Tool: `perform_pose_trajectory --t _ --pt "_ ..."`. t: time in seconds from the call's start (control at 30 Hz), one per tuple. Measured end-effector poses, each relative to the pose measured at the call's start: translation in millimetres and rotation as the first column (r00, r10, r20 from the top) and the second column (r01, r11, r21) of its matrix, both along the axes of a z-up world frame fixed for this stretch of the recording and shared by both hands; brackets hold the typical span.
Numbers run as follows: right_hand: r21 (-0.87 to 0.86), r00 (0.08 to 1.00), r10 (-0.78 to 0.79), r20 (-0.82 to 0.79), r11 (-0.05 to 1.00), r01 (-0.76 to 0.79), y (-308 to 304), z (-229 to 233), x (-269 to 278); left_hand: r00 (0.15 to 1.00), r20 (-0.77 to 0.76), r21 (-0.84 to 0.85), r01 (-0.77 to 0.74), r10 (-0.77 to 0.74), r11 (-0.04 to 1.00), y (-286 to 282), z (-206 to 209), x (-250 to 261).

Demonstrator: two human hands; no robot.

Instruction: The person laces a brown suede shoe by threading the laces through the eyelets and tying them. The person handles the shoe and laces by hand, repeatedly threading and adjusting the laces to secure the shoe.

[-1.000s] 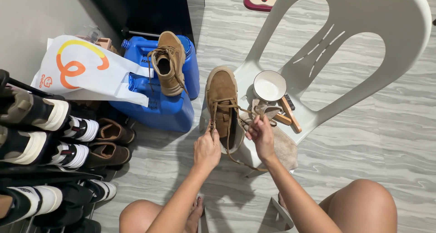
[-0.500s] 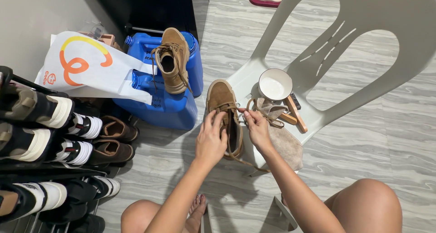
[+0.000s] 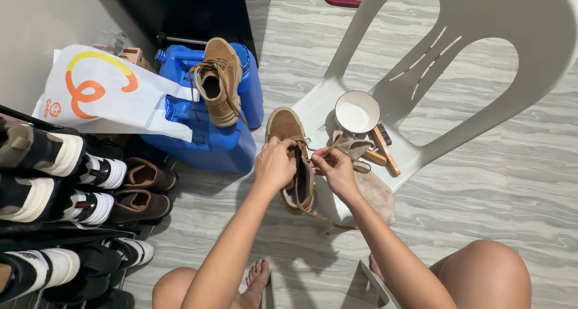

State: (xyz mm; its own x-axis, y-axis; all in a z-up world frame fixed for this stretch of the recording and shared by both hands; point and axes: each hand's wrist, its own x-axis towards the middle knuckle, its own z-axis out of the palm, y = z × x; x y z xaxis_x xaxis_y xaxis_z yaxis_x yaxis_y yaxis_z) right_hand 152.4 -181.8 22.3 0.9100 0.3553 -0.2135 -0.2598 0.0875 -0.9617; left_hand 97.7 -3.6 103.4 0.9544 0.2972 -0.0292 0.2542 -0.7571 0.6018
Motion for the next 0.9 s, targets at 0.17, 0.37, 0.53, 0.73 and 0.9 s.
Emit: perform_pose_trajectory --t 0.17,0.37,0.53,0.73,0.9 --pt "0.033 0.999 -0.031 0.02 0.999 0.03 4 11 13 0.997 0.082 -0.105 0.014 -0.005 0.994 11 -25 -10" --pt "-0.06 0.982 0.051 0.183 0.997 -0.04 24 31 20 0.999 -0.04 -0.32 -0.037 0.025 0.947 21 -33 -6" --pt "-0.289 0.948 0.083 0.306 0.957 0.01 25 40 26 0.995 -0.101 -0.403 -0.042 0.001 0.914 25 -37 2" --pt "-0.26 0.96 0.066 0.273 0.965 0.008 26 29 35 0.993 -0.118 -0.44 -0.05 -0.003 0.896 26 -44 10" --pt "-0.243 0.965 0.066 0.255 0.97 -0.002 26 25 35 0.994 -0.105 -0.443 -0.069 0.025 0.894 27 -45 11"
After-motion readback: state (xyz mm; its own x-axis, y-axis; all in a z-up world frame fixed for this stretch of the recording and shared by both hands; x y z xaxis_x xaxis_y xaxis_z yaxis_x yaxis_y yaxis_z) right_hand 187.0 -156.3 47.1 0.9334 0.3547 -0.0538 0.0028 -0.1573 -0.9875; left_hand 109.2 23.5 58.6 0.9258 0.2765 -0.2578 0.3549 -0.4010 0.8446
